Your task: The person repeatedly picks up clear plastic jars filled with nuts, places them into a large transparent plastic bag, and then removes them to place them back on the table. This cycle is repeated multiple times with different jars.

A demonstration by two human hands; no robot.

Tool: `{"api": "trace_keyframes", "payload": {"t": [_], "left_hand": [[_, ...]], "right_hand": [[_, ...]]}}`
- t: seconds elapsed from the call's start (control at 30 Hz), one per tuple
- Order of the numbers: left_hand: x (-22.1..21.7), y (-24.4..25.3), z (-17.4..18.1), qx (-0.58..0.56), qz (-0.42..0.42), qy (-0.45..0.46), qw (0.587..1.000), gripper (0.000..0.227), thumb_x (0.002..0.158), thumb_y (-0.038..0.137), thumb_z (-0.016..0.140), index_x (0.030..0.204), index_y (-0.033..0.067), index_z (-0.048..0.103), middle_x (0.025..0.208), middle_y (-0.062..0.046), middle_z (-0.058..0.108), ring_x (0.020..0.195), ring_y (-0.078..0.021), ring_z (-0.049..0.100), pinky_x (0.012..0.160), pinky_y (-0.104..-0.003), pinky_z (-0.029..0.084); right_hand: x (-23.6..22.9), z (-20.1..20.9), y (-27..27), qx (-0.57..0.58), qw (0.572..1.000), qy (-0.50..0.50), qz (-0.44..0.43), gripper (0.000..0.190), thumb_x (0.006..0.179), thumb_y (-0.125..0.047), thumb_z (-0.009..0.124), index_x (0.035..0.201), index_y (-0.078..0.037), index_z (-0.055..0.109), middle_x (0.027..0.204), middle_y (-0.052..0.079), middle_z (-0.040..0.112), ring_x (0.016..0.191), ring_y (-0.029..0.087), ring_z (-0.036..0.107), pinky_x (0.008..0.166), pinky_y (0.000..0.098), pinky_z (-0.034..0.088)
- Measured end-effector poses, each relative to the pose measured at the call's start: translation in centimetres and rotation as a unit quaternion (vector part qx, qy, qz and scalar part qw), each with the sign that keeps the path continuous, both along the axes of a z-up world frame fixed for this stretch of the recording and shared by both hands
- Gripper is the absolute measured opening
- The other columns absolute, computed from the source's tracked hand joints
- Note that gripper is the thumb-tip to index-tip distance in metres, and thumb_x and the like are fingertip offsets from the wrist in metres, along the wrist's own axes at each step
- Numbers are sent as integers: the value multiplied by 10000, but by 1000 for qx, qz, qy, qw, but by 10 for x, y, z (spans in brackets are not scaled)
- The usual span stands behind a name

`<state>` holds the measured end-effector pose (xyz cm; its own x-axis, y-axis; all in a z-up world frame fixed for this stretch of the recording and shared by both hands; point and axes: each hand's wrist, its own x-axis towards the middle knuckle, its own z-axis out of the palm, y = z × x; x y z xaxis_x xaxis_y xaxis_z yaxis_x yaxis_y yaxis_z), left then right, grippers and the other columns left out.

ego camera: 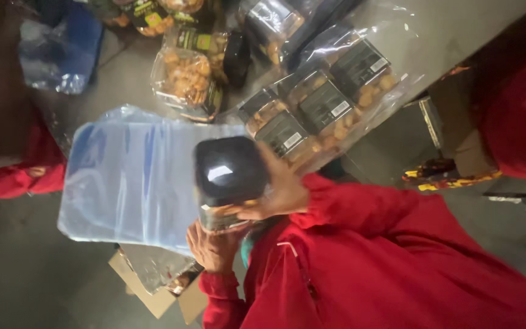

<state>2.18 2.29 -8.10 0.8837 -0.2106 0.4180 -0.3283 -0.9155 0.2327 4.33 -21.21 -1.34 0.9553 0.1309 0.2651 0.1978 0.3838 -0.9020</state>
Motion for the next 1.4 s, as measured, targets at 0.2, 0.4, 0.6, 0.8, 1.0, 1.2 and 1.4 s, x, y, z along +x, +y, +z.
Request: {"api": "trace_keyframes", "payload": {"t": [0.2,0.4,0.6,0.8,1.0,1.2,1.4], "left_hand": [[-2,-2,3,-51,-32,-37,997,163,808,145,757,926,135,646,1117,-25,716,988,-293,632,907,-433,496],[-1,-8,12,-63,-29,-39,997,149,794,144,755,907,132,659,1114,-18,715,1003,-285,637,914,-427,487],[0,-11,15,-77,-22,-29,996,127,820,130,737,917,119,656,1112,-26,710,1019,-285,633,922,-429,488],[0,-11,17,-59,-17,-31,998,139,808,120,733,922,119,654,1102,-22,711,1009,-289,630,883,-430,492],[-1,-11,16,-56,-17,-25,998,134,821,127,733,928,116,652,1105,-25,710,1005,-289,622,892,-427,493],[-4,-12,17,-80,-19,-22,996,141,814,135,735,933,123,661,1115,-22,701,1039,-284,620,934,-431,483],[-1,-11,28,-84,-65,9,994,129,837,103,744,930,78,658,1144,-80,701,1069,-296,621,960,-444,473]], "right_hand": [[37,-20,20,26,996,18,-83,1107,765,-145,921,1600,-8,208,1518,129,441,1438,214,449,1217,398,401],[39,-57,-30,-40,985,14,-165,1116,750,-139,894,1601,-10,183,1476,115,475,1373,214,495,1173,379,435],[66,-64,-125,-30,983,-18,-180,1014,790,-121,880,1599,-48,272,1464,101,512,1358,227,544,1171,391,488],[79,-50,-166,-52,978,-18,-203,930,863,-187,877,1590,-49,313,1485,126,539,1359,249,570,1206,417,504],[36,-43,-123,-329,899,-114,-268,1084,726,-249,951,1567,-40,300,1483,139,521,1395,282,544,1197,430,444],[17,-51,-93,-263,942,-96,-187,1169,677,-153,972,1595,-28,260,1525,130,471,1433,274,494,1223,421,411],[12,-48,-85,-230,955,-53,-178,1169,687,-138,970,1587,-24,232,1482,113,491,1386,230,535,1179,385,465]]}}
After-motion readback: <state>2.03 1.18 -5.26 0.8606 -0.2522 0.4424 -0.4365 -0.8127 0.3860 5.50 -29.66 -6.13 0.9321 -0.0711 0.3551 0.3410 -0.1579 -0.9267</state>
